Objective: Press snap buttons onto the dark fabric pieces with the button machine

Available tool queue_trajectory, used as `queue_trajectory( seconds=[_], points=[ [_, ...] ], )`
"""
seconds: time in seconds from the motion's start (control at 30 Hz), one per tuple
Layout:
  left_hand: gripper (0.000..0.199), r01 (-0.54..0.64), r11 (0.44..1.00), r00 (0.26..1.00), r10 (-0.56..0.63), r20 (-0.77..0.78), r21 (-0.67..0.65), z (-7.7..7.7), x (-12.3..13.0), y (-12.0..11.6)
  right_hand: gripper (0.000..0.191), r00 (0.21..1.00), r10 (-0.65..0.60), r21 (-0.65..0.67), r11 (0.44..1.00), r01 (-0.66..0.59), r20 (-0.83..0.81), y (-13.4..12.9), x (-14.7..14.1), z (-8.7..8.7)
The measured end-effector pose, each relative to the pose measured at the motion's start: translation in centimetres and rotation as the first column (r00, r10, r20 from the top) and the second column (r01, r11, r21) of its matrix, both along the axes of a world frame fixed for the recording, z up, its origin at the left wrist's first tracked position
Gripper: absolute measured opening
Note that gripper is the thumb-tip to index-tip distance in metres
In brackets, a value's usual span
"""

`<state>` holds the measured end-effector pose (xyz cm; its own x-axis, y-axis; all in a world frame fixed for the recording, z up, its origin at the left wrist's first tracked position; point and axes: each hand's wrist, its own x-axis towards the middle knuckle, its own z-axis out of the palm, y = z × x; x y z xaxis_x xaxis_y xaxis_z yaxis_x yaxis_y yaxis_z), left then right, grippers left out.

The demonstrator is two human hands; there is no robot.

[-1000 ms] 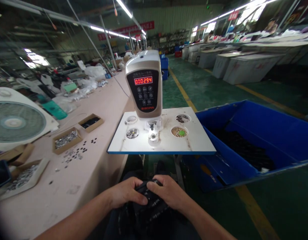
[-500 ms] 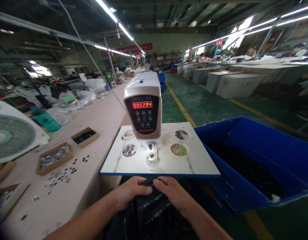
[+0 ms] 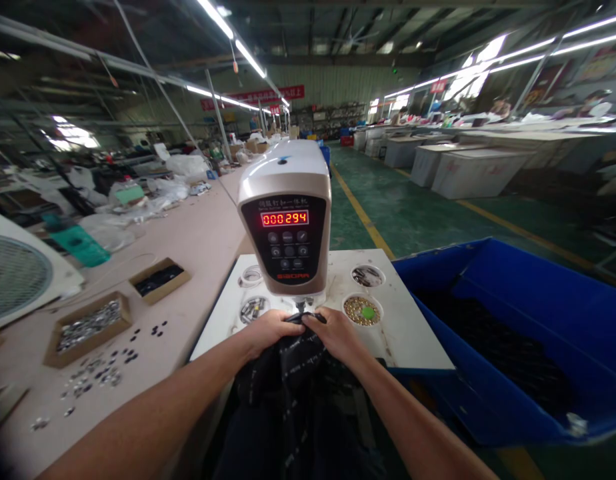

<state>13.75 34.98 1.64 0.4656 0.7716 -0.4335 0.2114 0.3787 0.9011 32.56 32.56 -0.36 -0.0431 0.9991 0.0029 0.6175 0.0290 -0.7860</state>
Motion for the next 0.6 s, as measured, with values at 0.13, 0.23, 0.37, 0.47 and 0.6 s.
queue_trajectory(
  seconds=[0.13, 0.23, 0.37, 0.47, 0.6],
  points=[
    [0.026, 0.001, 0.997, 0.998, 0.005, -0.070, 0.079, -0.1, 0.4, 1.3, 0.033, 0.999, -0.043, 0.026, 0.999, 0.042, 0.020, 1.1, 0.0, -0.2],
    [0.020, -0.006, 0.992, 0.995, 0.019, -0.101, 0.125, -0.4, 0.4, 1.9, 0.031, 0.997, -0.066, 0.037, 0.997, 0.065, 0.028, 1.6, -0.2, -0.2],
    [0.023, -0.023, 0.987, 0.991, 0.043, -0.126, 0.158, -0.8, 0.3, 2.3, 0.030, 0.995, -0.088, 0.038, 0.995, 0.087, 0.035, 1.9, -0.4, 0.0],
    [0.025, -0.028, 0.988, 0.990, 0.049, -0.135, 0.150, -0.9, 0.3, 2.5, 0.030, 0.995, -0.095, 0.034, 0.995, 0.094, 0.041, 2.0, -0.4, 0.1],
    [0.027, -0.036, 0.991, 0.990, 0.053, -0.129, 0.131, -0.8, 0.5, 2.7, 0.030, 0.995, -0.088, 0.024, 0.996, 0.087, 0.052, 2.2, -0.4, 0.1]
  ],
)
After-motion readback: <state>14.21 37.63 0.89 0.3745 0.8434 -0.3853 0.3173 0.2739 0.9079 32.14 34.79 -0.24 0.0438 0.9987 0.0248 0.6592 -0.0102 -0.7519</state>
